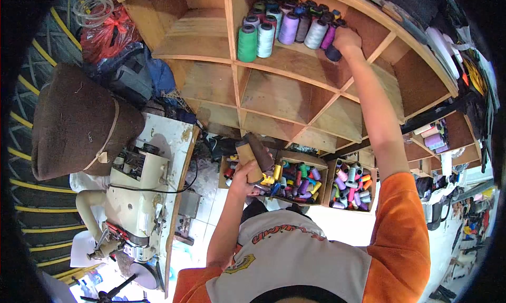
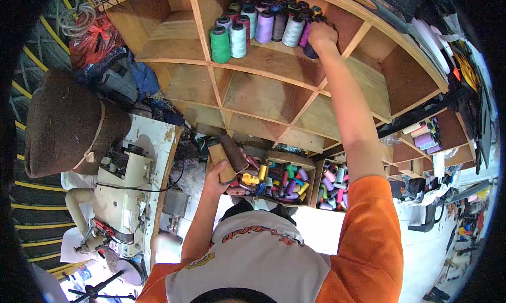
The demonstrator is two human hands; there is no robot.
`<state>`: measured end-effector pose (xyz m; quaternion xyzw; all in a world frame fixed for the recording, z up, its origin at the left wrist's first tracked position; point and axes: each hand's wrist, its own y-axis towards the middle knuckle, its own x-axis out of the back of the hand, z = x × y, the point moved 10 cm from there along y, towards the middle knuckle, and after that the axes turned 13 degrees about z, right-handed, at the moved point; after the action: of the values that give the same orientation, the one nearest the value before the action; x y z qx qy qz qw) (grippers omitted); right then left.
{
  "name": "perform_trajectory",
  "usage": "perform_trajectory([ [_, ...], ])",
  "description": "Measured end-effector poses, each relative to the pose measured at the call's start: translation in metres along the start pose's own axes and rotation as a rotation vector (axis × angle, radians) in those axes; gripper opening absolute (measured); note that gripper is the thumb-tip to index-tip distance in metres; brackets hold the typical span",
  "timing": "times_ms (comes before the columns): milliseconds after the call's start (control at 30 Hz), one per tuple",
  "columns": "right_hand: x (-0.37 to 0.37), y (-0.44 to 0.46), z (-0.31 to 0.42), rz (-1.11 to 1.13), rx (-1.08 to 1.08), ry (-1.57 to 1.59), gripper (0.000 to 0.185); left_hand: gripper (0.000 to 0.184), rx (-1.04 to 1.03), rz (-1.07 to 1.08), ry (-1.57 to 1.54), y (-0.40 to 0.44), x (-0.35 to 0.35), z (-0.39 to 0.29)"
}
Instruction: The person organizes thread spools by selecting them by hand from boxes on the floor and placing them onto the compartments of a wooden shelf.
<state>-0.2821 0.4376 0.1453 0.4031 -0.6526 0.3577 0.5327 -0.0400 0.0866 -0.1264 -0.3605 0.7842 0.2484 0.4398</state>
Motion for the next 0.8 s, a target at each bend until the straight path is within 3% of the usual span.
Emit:
perform_trajectory([
  [133, 0.013, -0.009, 0.005, -0.113, 0.026, 0.034, 0.025, 0.063, 0.075, -0.039, 0.018, 0.004, -0.012, 0.003],
  [233, 0.012, -0.046, 0.04, -0.106, 0.314, 0.194, 0.043, 0.066, 0.113, -0.011, 0.075, 0.014, -0.03, 0.001],
  [267, 0.008, -0.083, 0.066, 0.018, 0.476, 0.284, 0.045, 0.066, 0.099, 0.041, 0.094, 0.02, -0.039, -0.003],
  [300, -0.017, -0.121, 0.091, 0.435, 0.609, 0.521, 0.046, 0.067, 0.087, 0.096, 0.115, 0.027, -0.048, -0.007],
  [333, -0.038, -0.152, 0.109, 0.591, 0.742, 0.622, 0.051, 0.067, 0.073, 0.154, 0.137, 0.033, -0.056, -0.01],
  [433, -0.086, -0.217, 0.14, 0.776, 0.972, 0.574, 0.072, 0.068, 0.174, 0.228, 0.204, 0.04, -0.07, -0.005],
  [467, -0.082, -0.235, 0.145, 0.74, 1.025, 0.59, 0.07, 0.068, 0.212, 0.243, 0.235, 0.042, -0.074, -0.004],
  [533, -0.094, -0.254, 0.143, 1.011, 0.975, 0.749, 0.066, 0.067, 0.273, 0.302, 0.233, 0.047, -0.077, 0.004],
  [633, -0.083, -0.24, 0.124, 0.841, 1.024, 0.642, 0.057, 0.06, 0.3, 0.141, 0.191, 0.038, -0.06, 0.006],
  [733, -0.035, -0.189, 0.095, 0.41, 0.915, 0.444, 0.052, 0.055, 0.085, 0.184, 0.082, 0.048, -0.08, -0.008],
  [800, 0.012, -0.153, 0.066, 0.11, 0.744, 0.46, 0.045, 0.042, 0.095, 0.121, 0.168, 0.045, -0.059, -0.005],
])
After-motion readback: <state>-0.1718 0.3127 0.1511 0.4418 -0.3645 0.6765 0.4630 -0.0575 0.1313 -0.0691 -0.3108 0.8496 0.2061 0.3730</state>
